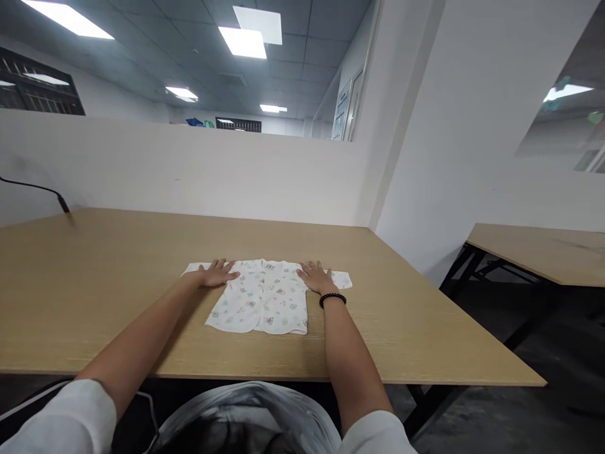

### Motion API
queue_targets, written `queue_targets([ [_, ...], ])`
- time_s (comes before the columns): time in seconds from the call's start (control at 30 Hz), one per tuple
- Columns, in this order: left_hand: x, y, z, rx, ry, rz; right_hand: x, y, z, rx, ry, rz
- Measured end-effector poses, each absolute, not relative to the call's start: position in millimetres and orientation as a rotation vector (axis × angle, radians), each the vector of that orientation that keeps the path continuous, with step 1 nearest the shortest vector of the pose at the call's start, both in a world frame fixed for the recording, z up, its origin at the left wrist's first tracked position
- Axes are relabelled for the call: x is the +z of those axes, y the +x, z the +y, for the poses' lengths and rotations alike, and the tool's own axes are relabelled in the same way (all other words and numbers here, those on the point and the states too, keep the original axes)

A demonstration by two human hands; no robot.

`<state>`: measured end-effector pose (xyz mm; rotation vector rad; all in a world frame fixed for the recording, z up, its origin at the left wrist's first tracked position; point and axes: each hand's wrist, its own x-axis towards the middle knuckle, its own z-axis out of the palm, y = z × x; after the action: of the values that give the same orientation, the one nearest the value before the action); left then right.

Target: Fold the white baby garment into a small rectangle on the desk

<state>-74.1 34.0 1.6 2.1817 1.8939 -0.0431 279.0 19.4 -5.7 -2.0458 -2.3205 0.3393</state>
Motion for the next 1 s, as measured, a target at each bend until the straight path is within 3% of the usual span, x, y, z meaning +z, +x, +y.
queue_targets([
  [0.2, -12.6, -86.5, 37.2, 0.164, 2.252, 1.973, -10.3, 284.5, 26.5, 0.155, -2.189, -2.126],
  [0.33, -4.5, -78.8, 30.2, 0.405, 2.379, 1.993, 6.1, 276.0, 17.9, 0.000, -2.059, -2.068],
  [0.4, 1.7, -68.0, 25.7, 0.530, 2.518, 1.837, 22.5, 263.5, 8.0, 0.122, -1.919, -2.139],
  [0.47, 6.2, -53.6, 20.6, 0.542, 2.649, 1.597, 38.8, 245.2, -6.3, 0.449, -1.759, -2.326],
  [0.57, 6.8, -30.7, 12.2, 0.320, 2.744, 1.344, 53.1, 213.6, -31.7, 0.960, -1.479, -2.716],
  [0.73, -1.4, -8.8, 3.1, -0.018, 2.616, 1.459, 53.6, 186.7, -55.4, 0.880, -1.520, -2.925],
  [1.0, -4.4, -6.7, 2.9, -0.070, 2.485, 1.615, 60.5, 195.4, -49.7, 1.145, -1.268, -2.759],
])
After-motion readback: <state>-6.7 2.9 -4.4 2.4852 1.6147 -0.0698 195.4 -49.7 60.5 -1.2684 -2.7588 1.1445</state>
